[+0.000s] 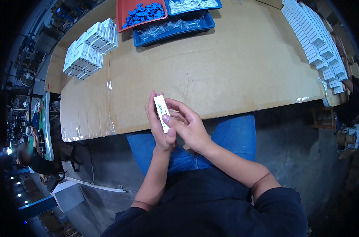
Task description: Packaging a small white electronic device with accessories into a box.
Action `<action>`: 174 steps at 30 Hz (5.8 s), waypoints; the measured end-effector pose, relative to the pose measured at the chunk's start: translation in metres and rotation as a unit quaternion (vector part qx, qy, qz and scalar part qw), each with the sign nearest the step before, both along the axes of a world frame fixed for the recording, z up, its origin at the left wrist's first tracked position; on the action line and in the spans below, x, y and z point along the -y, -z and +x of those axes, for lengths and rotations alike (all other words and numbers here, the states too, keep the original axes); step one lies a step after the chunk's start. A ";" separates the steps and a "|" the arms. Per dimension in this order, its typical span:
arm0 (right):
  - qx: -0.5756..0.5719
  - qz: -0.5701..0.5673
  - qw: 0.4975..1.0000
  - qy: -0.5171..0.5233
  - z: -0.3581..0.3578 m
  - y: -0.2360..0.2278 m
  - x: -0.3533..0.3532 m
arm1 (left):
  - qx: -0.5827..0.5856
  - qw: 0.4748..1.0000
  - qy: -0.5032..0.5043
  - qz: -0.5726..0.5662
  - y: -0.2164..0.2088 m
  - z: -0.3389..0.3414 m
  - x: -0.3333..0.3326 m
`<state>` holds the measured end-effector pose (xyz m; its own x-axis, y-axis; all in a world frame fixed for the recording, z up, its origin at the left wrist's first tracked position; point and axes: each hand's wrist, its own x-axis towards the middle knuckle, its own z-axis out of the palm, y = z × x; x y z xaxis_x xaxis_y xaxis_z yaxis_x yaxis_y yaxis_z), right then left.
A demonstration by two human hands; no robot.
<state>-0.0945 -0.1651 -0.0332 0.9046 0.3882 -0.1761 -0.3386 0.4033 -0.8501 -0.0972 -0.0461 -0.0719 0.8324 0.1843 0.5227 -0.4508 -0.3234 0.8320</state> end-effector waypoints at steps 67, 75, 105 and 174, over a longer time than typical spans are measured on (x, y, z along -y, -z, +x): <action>0.181 -0.076 0.978 0.074 0.027 0.025 0.029 | -0.272 0.923 0.194 -0.192 -0.002 -0.022 0.025; 0.393 -0.244 0.886 -0.021 0.021 0.016 0.052 | -0.312 0.878 0.126 -0.340 -0.012 -0.015 0.014; 0.494 -0.326 0.806 0.015 0.016 0.052 0.033 | -0.361 0.854 0.015 -0.375 -0.003 -0.014 0.011; -0.004 0.028 0.998 0.052 -0.002 0.018 0.011 | -0.090 0.995 0.022 -0.040 0.000 -0.002 0.020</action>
<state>-0.0964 -0.1759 -0.0509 0.9391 0.3018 -0.1642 -0.2993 0.4836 -0.8225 -0.0993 -0.0657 -0.0717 0.9196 0.1807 0.3489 -0.3038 -0.2360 0.9230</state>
